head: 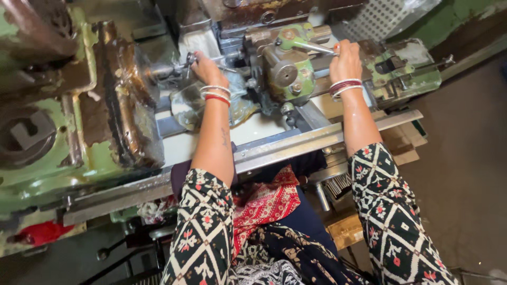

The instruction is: The person repeatedly picks a metal rod from a green bin, places it into a press machine, operates the press with both hands, and returns the processed rod to the bin. This cycle is repeated continuously.

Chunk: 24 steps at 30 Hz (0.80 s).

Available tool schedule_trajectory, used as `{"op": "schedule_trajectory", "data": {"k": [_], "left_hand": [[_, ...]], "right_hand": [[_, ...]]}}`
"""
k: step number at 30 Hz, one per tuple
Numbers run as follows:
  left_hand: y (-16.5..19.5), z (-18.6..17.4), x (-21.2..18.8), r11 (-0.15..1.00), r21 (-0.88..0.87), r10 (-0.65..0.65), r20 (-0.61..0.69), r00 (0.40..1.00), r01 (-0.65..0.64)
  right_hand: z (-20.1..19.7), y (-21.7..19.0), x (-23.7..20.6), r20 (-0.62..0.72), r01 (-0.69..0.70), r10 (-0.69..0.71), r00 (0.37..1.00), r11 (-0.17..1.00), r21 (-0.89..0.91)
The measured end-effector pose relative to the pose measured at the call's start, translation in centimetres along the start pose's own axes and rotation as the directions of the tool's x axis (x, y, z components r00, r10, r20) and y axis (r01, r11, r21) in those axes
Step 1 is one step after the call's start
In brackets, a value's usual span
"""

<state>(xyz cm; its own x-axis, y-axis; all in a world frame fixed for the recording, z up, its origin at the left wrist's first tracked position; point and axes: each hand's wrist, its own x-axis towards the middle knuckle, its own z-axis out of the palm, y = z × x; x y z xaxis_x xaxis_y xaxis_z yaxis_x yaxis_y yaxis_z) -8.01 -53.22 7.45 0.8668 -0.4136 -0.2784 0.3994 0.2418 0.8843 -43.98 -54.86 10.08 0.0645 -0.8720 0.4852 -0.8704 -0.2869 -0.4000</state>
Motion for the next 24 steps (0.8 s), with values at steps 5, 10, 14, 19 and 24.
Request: {"op": "schedule_trajectory", "data": {"k": [5, 10, 14, 19, 24], "left_hand": [[0.4, 0.1, -0.1, 0.991, 0.134, -0.006, -0.055, 0.998, 0.013], [0.8, 0.0, -0.5, 0.962, 0.258, 0.108, -0.058, 0.992, -0.09], [1.4, 0.0, -0.8, 0.956, 0.293, 0.053, -0.077, 0.996, -0.028], [1.6, 0.1, -1.0, 0.974, 0.225, 0.043, -0.083, 0.996, -0.024], [1.6, 0.1, -1.0, 0.984, 0.175, -0.003, -0.086, 0.996, 0.018]], "right_hand": [[0.8, 1.0, 0.4, -0.04, 0.043, -0.043, 0.998, 0.999, -0.002], [1.1, 1.9, 0.6, -0.016, 0.069, -0.069, 0.998, 0.998, 0.005], [1.1, 2.1, 0.6, -0.01, 0.074, -0.074, 0.997, 0.997, 0.002], [1.0, 2.2, 0.5, -0.005, 0.074, -0.074, 0.997, 0.997, 0.009], [0.9, 2.2, 0.6, 0.005, 0.084, -0.084, 0.996, 0.996, -0.003]]}}
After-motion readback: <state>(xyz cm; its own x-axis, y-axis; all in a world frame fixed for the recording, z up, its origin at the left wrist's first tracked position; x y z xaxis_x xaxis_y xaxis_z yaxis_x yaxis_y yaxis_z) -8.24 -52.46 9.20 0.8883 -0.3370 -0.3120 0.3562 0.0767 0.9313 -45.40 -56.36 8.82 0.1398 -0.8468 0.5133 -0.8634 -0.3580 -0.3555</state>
